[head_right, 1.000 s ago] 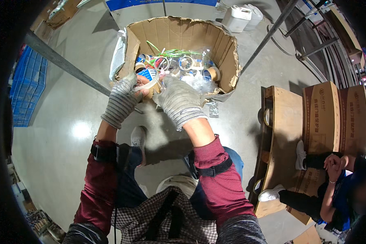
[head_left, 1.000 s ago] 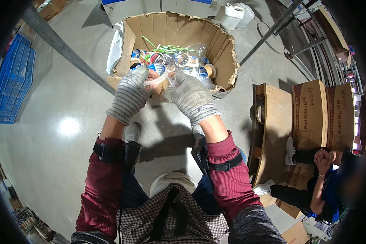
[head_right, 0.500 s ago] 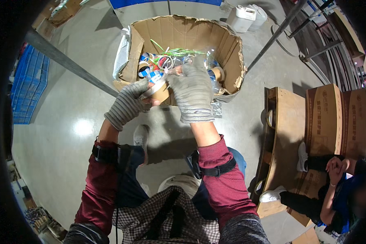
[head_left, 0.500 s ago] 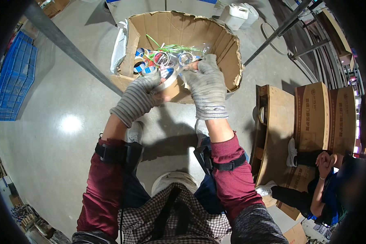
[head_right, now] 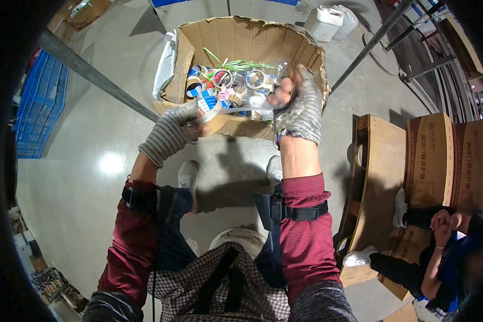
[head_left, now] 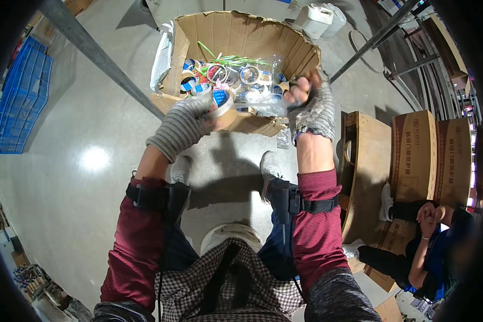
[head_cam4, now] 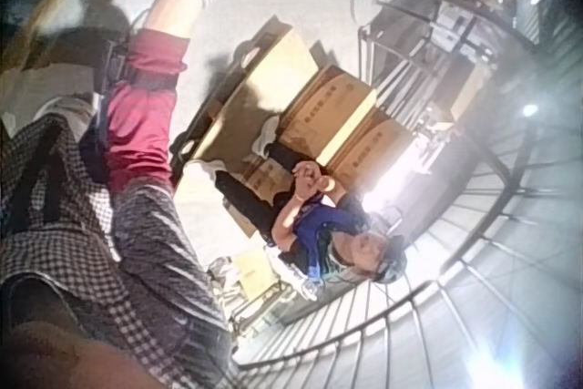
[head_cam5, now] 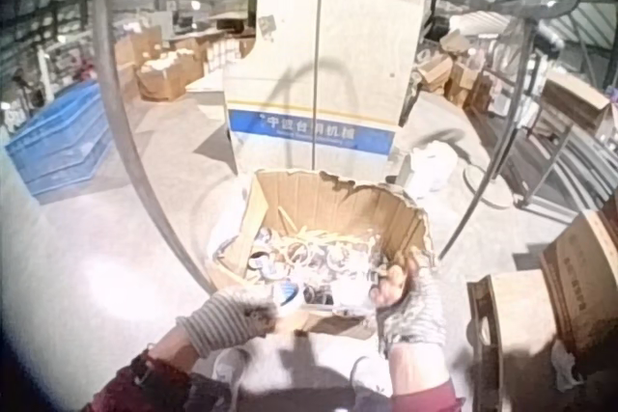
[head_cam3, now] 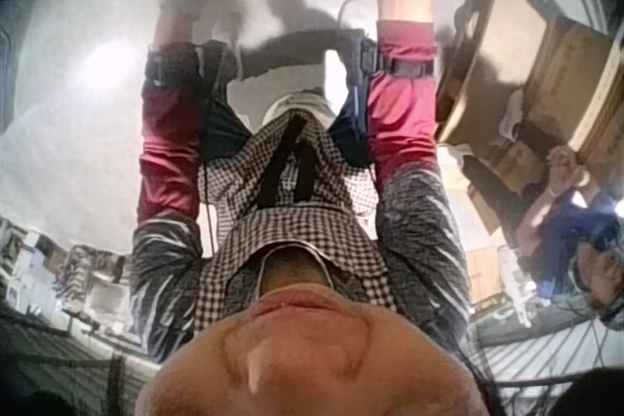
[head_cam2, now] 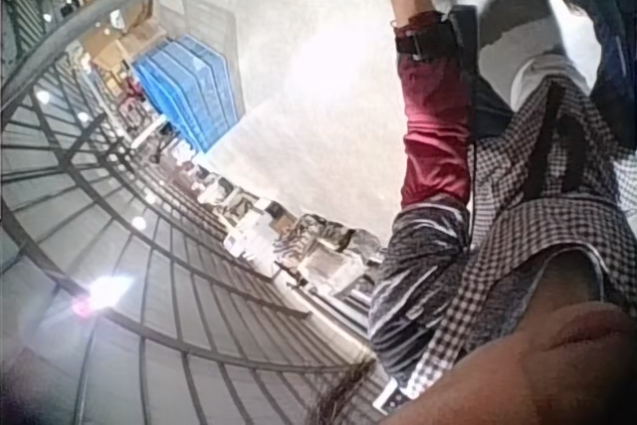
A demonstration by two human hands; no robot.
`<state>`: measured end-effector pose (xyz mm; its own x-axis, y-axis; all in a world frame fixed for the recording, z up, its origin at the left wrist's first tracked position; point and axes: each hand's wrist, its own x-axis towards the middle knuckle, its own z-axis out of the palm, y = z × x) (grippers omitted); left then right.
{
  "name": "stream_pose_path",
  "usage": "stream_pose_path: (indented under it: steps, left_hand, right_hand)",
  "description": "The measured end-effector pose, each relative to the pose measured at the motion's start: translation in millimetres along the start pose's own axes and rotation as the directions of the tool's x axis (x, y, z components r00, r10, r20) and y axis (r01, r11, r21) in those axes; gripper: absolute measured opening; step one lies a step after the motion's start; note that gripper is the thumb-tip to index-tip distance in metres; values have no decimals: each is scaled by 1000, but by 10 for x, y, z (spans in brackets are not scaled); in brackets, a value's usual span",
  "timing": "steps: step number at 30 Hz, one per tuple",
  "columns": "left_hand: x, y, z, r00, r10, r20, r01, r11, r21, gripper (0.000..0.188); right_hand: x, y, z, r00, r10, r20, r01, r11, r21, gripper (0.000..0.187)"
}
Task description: The person picks up small objects from a box, places them into plastic bags, and seals the bags using a roll of tape.
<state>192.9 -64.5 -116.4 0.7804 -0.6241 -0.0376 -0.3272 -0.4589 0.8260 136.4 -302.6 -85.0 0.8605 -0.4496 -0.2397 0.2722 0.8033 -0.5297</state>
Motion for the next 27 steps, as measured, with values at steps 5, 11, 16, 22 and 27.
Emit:
stream_pose_path:
  steps: [5, 11, 16, 22, 27]
  left_hand:
    - [32, -93, 0, 954, 245, -171, -210, 957, 202, 22]
    - [18, -94, -29, 957, 216, -192, -163, 952, 260, 20]
    - [13, -43, -65, 976, 130, -177, -99, 980, 175, 22]
    - [6, -63, -48, 971, 200, -133, -177, 970, 165, 24]
    - [6, -94, -60, 981, 168, -99, -145, 969, 202, 25]
  right_hand:
    - [-152, 239, 257, 993, 65, 99, 57, 471, -880, 34]
    - [-350, 396, 390, 866, 407, 289, 433, -326, -840, 32]
    - [-271, 420, 193, 522, 209, 827, 806, -438, -398, 18]
    - [-287, 361, 276, 970, -26, 243, 238, 332, -913, 12]
    - [-44, 230, 143, 956, -291, 46, 274, 819, -504, 13]
